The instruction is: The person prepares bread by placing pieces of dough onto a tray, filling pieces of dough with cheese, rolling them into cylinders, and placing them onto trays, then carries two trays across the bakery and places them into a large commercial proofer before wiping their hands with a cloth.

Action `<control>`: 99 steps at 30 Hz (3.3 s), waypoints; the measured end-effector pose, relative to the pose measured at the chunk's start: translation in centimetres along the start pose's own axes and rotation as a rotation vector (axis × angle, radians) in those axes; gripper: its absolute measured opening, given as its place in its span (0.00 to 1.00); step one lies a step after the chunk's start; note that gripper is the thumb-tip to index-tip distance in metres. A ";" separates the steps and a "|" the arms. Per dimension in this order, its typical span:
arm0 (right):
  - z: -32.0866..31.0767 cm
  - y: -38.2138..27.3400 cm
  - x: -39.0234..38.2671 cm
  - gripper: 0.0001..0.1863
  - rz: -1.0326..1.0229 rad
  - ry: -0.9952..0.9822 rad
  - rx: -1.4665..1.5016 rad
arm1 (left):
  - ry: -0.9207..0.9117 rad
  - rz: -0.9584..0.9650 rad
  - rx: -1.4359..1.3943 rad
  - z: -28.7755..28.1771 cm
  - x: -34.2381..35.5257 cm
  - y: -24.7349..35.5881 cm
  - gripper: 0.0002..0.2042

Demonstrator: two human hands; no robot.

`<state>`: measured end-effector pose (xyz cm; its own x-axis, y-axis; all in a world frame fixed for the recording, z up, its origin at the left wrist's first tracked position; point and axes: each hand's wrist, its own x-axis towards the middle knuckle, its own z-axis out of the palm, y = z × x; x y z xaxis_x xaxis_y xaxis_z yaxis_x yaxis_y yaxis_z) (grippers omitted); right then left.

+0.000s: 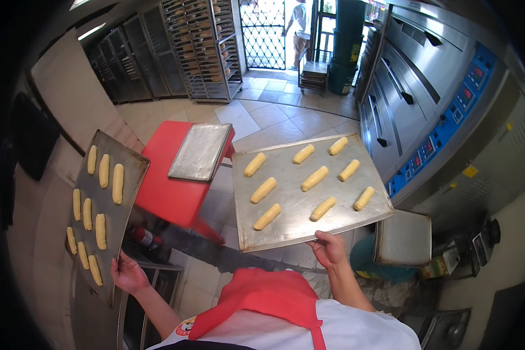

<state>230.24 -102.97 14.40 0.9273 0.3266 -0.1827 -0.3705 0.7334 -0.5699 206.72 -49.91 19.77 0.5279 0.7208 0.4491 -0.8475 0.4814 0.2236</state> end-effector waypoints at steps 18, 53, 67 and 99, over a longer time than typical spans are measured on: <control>4.4 -11.0 55.7 0.29 0.176 -0.210 -0.041 | -0.020 0.083 -0.061 -7.0 34.0 -45.8 0.18; 47.5 35.7 164.5 0.24 1.017 -0.542 -0.150 | 0.590 0.815 0.656 -53.0 110.4 -67.2 0.10; 74.5 77.6 192.3 0.23 1.173 -0.731 -0.095 | 0.488 0.710 0.523 -75.4 141.3 -48.6 0.16; 98.9 99.1 202.5 0.35 0.826 -0.548 -0.167 | 0.812 0.670 0.230 -106.3 168.1 -31.2 0.24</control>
<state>376.13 94.82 0.17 0.2156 0.9555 -0.2013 -0.8359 0.0740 -0.5438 327.80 109.25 -3.60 -0.2405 0.9592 -0.1486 -0.9231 -0.1787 0.3404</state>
